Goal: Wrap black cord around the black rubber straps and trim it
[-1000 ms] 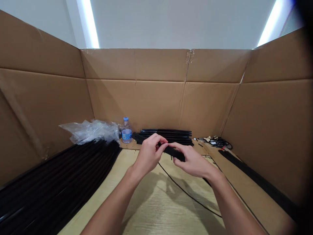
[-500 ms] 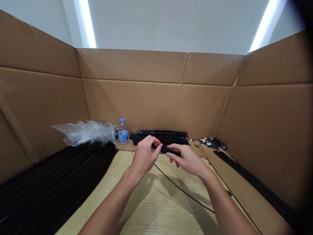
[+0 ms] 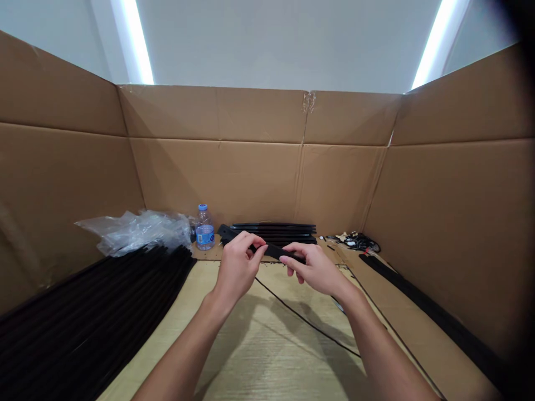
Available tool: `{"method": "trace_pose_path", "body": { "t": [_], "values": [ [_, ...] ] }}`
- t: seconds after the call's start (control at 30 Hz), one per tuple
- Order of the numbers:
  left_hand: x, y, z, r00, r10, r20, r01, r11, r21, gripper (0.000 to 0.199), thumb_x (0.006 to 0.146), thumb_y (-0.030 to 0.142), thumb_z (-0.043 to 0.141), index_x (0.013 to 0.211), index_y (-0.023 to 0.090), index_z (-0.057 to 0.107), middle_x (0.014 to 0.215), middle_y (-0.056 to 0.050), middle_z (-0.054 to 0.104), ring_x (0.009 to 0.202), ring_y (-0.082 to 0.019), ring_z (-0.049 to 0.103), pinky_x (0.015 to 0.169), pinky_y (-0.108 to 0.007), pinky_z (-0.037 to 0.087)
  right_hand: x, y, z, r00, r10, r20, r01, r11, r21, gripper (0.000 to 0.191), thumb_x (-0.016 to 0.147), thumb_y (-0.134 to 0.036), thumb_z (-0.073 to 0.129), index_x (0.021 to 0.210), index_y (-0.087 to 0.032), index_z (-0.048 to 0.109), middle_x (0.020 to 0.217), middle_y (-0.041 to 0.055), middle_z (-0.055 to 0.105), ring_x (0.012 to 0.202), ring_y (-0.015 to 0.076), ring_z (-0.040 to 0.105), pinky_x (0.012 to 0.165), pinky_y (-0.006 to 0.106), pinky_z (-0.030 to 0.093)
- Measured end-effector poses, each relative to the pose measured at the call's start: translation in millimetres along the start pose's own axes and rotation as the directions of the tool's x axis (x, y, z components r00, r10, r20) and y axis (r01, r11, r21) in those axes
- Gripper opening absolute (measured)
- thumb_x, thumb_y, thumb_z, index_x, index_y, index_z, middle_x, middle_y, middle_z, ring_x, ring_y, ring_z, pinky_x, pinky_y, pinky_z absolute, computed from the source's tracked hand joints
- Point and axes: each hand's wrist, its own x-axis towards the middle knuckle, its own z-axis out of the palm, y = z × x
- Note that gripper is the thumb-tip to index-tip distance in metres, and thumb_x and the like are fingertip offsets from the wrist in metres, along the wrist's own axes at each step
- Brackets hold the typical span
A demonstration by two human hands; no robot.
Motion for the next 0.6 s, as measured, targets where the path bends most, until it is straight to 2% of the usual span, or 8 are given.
{"method": "trace_pose_path", "body": {
  "t": [0.1,0.23,0.27,0.33,0.43,0.5,0.6],
  "values": [
    [0.1,-1.2,0.9,1.000,-0.016,-0.024,0.016,1.000,0.008,0.006,0.083,0.019,0.062,0.077,0.017,0.065,0.075,0.000,0.061,0.057,-0.009,0.049,0.054,-0.021,0.040,-0.5,0.0,0.7,1.000,0.001,-0.025,-0.001,1.000,0.000,0.052,0.080,-0.057,0.054,0.113,-0.018,0.062,0.077,0.0033,0.067,0.056,0.0047,0.054,0.054,0.015,0.039],
    [-0.4,-1.0,2.1,0.999,-0.028,-0.032,0.029,0.999,0.025,0.007,0.082,0.020,0.063,0.076,0.017,0.064,0.073,0.000,0.061,0.060,-0.010,0.052,0.057,-0.022,0.041,0.3,-1.0,2.5,0.993,-0.054,-0.101,0.049,0.998,-0.044,0.054,0.072,-0.058,0.064,0.113,-0.023,0.063,0.105,0.0039,0.066,0.070,0.0056,0.058,0.070,0.017,0.045],
    [-0.5,-0.5,2.0,0.999,-0.031,-0.032,0.032,0.999,0.027,0.007,0.081,0.020,0.063,0.075,0.017,0.064,0.072,0.000,0.061,0.061,-0.011,0.053,0.058,-0.022,0.041,0.5,-1.6,2.5,0.994,-0.058,-0.096,0.053,0.997,-0.055,0.054,0.073,-0.059,0.063,0.112,-0.022,0.063,0.103,0.0036,0.066,0.070,0.0054,0.057,0.069,0.017,0.044],
    [-0.4,0.8,1.4,0.999,-0.038,-0.029,0.039,0.999,0.021,0.008,0.081,0.021,0.064,0.074,0.017,0.064,0.071,0.000,0.061,0.061,-0.011,0.053,0.058,-0.022,0.041,0.7,-3.3,1.5,0.997,-0.047,-0.058,0.043,0.997,-0.068,0.049,0.079,-0.061,0.054,0.105,-0.021,0.064,0.086,0.0019,0.067,0.063,0.0045,0.054,0.061,0.015,0.039],
    [0.1,1.9,0.1,0.999,-0.045,-0.019,0.045,0.999,-0.008,0.007,0.081,0.021,0.064,0.074,0.017,0.065,0.072,0.000,0.062,0.060,-0.011,0.053,0.056,-0.022,0.041,0.2,-5.8,-1.0,0.999,-0.035,-0.022,0.033,0.996,-0.078,0.049,0.089,-0.058,0.037,0.087,-0.017,0.063,0.065,-0.0008,0.061,0.054,0.0025,0.048,0.055,0.013,0.032],
    [0.3,1.7,-0.1,0.999,-0.045,-0.019,0.045,0.999,-0.024,0.006,0.081,0.020,0.064,0.075,0.018,0.066,0.073,0.000,0.062,0.060,-0.010,0.053,0.056,-0.022,0.041,-0.1,-6.8,-2.0,0.999,-0.038,-0.025,0.036,0.996,-0.081,0.051,0.091,-0.056,0.033,0.079,-0.015,0.060,0.064,-0.0011,0.060,0.053,0.0012,0.048,0.055,0.012,0.031],
    [-0.1,0.8,0.6,0.999,-0.049,-0.017,0.048,0.998,-0.032,0.006,0.080,0.019,0.065,0.075,0.018,0.067,0.073,0.000,0.062,0.060,-0.010,0.052,0.055,-0.022,0.041,0.2,-7.0,-1.8,0.999,-0.044,-0.022,0.042,0.995,-0.096,0.049,0.091,-0.053,0.033,0.078,-0.015,0.060,0.065,-0.0012,0.061,0.052,0.0007,0.047,0.054,0.012,0.029]
  ]
}}
